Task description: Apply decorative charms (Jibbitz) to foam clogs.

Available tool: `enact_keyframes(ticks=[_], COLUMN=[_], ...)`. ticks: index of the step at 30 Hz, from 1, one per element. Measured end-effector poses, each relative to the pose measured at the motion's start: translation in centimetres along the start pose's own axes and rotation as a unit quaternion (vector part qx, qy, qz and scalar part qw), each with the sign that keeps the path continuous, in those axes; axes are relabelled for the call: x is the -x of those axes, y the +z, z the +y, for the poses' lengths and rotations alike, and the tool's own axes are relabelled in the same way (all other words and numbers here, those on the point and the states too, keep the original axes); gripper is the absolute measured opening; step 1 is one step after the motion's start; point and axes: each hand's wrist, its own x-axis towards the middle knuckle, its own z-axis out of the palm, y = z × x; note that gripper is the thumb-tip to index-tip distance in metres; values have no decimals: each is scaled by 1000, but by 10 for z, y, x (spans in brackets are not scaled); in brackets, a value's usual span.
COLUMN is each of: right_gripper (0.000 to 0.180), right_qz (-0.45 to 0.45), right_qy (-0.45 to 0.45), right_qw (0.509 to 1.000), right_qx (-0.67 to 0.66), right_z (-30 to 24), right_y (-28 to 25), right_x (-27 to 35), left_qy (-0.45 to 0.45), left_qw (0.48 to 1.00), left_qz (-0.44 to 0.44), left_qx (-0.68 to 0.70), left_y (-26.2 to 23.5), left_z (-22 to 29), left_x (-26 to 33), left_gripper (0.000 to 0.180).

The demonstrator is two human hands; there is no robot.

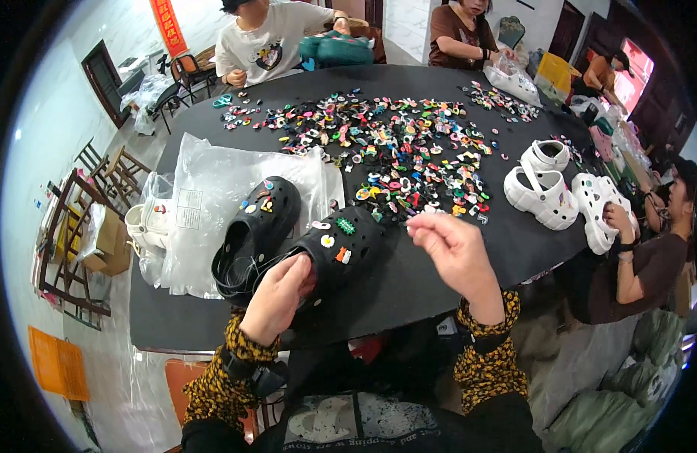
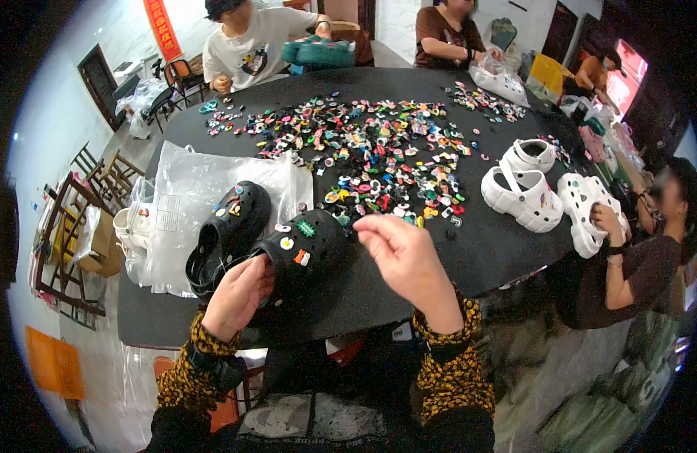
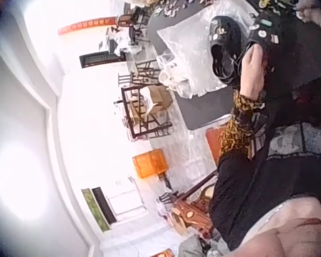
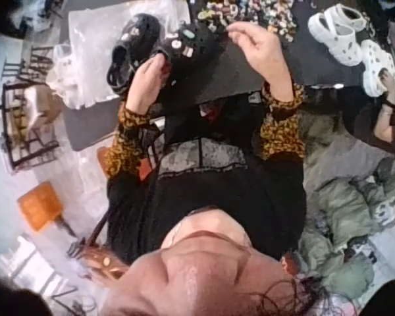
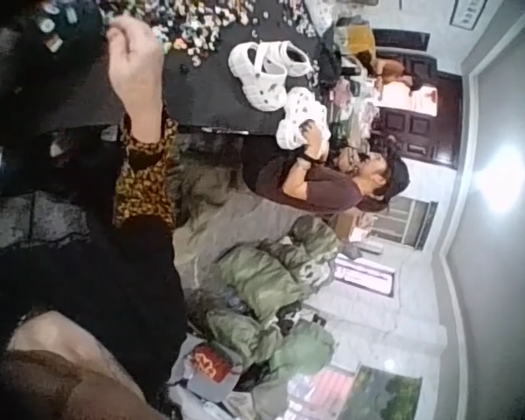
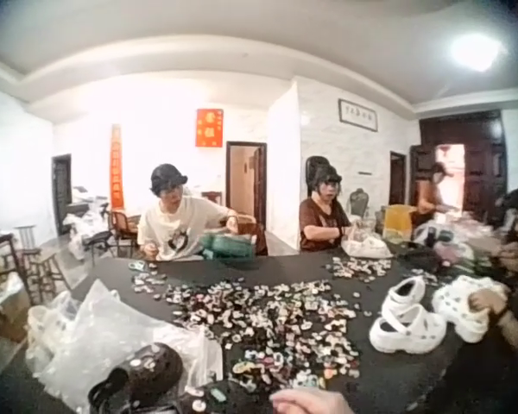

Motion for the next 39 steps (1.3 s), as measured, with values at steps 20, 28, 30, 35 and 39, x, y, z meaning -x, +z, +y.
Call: enact_keyframes(ticks=[20,28,30,35,39], right_gripper=[15,15,15,18,17], right_qz=[-56,-60,-61,-92,-121], right_qy=[29,-5,4,16,10], right_qw=[986,918,922,926,909], right_qx=[156,391,383,366,398], right_z=[118,143,144,142,124], right_y=[14,20,17,23,33], right_x=[-39,-36,-37,-38,-38], left_qy=[66,98,94,84,98], left_qw=[995,991,992,992,992], left_qz=[73,90,80,83,80], left_qx=[-1,1,3,-33,7], left_y=[22,27,25,22,27], left_z=[-35,-36,-36,-35,-31], left_x=[-26,-23,-22,-22,-20], left_gripper=[29,21,20,23,25])
